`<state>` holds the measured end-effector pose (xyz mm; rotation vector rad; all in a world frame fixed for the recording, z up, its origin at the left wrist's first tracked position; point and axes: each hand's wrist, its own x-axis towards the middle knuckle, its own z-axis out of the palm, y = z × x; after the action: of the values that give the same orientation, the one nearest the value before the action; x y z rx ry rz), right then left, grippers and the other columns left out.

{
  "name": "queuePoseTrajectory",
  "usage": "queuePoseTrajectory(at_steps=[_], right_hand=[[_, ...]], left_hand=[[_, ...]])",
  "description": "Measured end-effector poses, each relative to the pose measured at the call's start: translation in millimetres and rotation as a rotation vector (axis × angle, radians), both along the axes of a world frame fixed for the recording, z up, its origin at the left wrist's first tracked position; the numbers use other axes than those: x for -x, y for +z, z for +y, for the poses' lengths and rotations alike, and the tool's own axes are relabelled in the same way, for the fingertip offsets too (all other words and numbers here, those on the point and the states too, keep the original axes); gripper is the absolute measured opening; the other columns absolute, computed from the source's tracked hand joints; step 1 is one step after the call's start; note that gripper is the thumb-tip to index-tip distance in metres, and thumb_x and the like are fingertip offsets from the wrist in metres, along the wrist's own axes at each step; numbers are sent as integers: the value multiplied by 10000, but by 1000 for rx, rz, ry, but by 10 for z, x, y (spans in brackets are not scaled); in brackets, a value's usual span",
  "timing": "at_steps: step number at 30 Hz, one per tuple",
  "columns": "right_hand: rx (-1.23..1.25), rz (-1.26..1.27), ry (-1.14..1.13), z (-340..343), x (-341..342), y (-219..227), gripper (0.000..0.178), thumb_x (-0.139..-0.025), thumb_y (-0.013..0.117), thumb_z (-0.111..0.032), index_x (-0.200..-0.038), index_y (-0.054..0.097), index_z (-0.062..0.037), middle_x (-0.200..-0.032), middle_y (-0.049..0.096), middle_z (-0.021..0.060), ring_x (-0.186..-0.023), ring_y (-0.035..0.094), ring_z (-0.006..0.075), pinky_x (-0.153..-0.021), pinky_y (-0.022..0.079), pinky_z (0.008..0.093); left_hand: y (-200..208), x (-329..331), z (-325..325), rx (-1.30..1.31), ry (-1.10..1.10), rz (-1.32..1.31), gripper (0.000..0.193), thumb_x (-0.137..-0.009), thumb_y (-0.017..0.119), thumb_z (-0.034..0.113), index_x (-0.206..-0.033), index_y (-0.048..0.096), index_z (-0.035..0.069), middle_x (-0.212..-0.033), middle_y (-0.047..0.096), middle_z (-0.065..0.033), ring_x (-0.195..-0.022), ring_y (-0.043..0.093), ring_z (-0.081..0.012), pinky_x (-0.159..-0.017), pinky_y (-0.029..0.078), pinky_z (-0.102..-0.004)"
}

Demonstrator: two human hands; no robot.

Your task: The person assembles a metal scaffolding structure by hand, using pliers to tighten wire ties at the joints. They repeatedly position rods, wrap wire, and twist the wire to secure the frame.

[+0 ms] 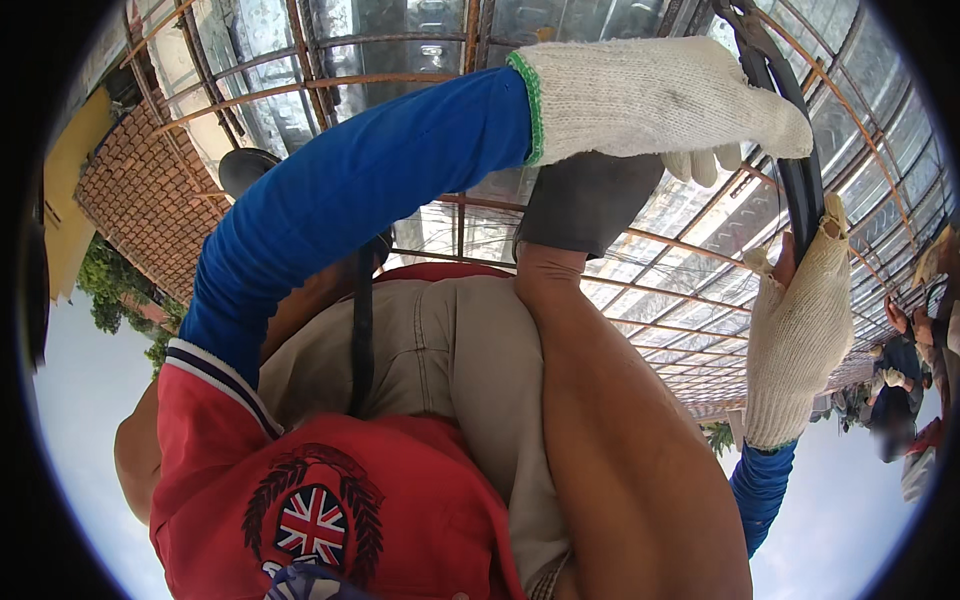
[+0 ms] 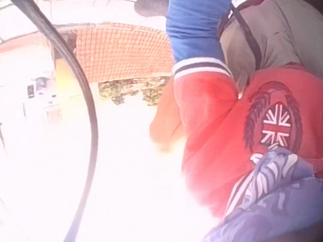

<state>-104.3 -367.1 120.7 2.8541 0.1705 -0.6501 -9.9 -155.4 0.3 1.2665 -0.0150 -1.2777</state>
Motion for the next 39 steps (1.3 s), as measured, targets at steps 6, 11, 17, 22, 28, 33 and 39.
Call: queuePoseTrajectory(at_steps=[6,11,17,22,28,33,39], right_hand=[[71,136,-64,-139,-60,58,433,-1085,691,-229,-1491,572,-136,-924,767,109,-745,779,221,-603,578,329],[36,171,-89,-165,-122,41,358,-1095,672,-212,-1436,611,-120,-934,766,100,-738,762,183,-592,567,329],[-14,176,-142,-68,-240,88,359,-1096,668,-208,-1432,610,-94,-912,757,103,-687,731,180,-577,566,350],[-71,167,-135,-143,-216,123,383,-1051,692,-105,-1420,592,-85,-858,693,130,-686,722,237,-614,563,363],[-35,272,-314,159,-260,267,395,-1028,710,-117,-1404,600,-68,-859,710,135,-685,746,290,-613,563,375],[-265,243,-327,-73,-239,60,361,-967,779,-168,-1257,609,-35,-793,714,190,-707,752,410,-579,581,469],[-374,238,-318,-453,-183,-248,322,-987,760,-155,-1227,609,-2,-764,691,234,-715,749,415,-571,556,468]], left_hand=[[22,-197,1019,18,-338,20,390,-998,699,455,-1036,795,78,-864,759,-104,-787,727,-237,-695,583,-400],[230,897,1695,-162,-810,-222,394,-936,700,387,-1189,764,93,-1045,789,-132,-1071,736,-340,-934,588,-468],[244,1941,1926,-173,-1147,-14,434,-1045,555,453,-1199,766,106,-1059,786,-152,-1034,753,-368,-925,595,-500],[297,2011,1957,-237,-1125,-14,446,-1052,535,465,-1112,799,111,-1001,788,-154,-977,760,-375,-887,604,-501],[667,630,1303,-356,-803,-295,404,-1011,648,440,-1121,791,79,-945,793,-152,-920,777,-345,-811,610,-459],[357,281,335,-222,92,105,387,-1017,720,417,-1139,717,50,-948,755,-63,-936,744,-178,-817,576,-352],[48,317,-600,97,729,420,376,-1011,756,398,-1157,685,58,-1002,705,-22,-918,671,-118,-818,551,-287]])
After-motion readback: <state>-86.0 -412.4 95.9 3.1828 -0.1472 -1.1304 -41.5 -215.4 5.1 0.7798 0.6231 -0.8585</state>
